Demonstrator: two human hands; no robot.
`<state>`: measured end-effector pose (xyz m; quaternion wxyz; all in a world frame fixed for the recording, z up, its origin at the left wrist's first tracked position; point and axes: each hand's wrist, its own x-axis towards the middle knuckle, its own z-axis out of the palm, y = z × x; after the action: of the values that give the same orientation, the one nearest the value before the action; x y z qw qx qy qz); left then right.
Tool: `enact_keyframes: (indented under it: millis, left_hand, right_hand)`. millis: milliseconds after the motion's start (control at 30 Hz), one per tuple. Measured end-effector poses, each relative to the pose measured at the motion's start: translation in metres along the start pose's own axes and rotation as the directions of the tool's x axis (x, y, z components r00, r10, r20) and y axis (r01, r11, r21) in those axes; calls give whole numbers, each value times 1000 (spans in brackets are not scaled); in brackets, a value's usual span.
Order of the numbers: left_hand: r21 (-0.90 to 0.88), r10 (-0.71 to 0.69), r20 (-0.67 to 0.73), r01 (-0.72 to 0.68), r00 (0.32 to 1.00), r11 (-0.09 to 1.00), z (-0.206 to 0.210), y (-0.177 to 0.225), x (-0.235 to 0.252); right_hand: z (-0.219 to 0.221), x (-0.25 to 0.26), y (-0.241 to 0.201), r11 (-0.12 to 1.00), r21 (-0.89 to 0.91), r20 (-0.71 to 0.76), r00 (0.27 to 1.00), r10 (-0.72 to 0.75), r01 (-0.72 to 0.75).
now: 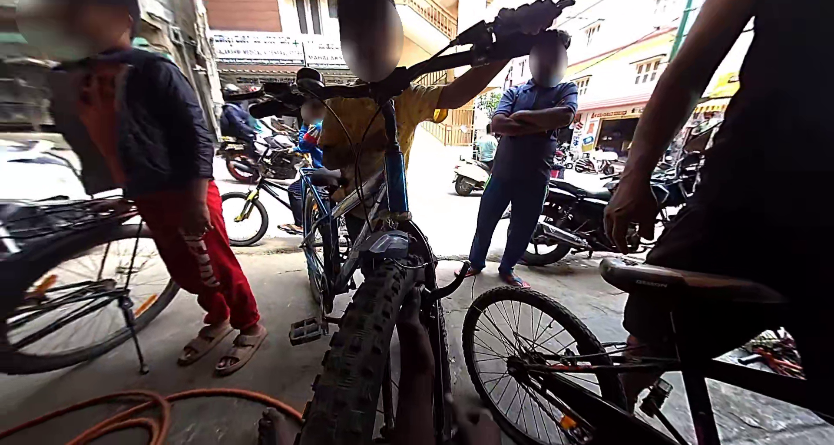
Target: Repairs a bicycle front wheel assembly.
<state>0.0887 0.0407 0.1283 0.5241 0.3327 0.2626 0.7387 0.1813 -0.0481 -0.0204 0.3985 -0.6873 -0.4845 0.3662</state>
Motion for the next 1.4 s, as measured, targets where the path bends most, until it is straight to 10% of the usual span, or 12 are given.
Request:
enact_keyframes:
  millis: [167, 367, 1400]
  left_hand:
    - [17, 26, 27, -27, 999, 999, -6, -6, 3]
    - [89, 75, 51, -79, 996, 993, -18, -19, 9]
    - [-55, -7, -9, 6, 1000, 998, -9, -15, -3]
  right_hand:
    - [-41, 61, -90, 881, 152, -213, 885, -413, 448]
    - [-36, 66, -146, 694, 500, -200, 849, -488, 517]
    - [-51, 44, -166, 636, 740, -90, 969, -231, 220]
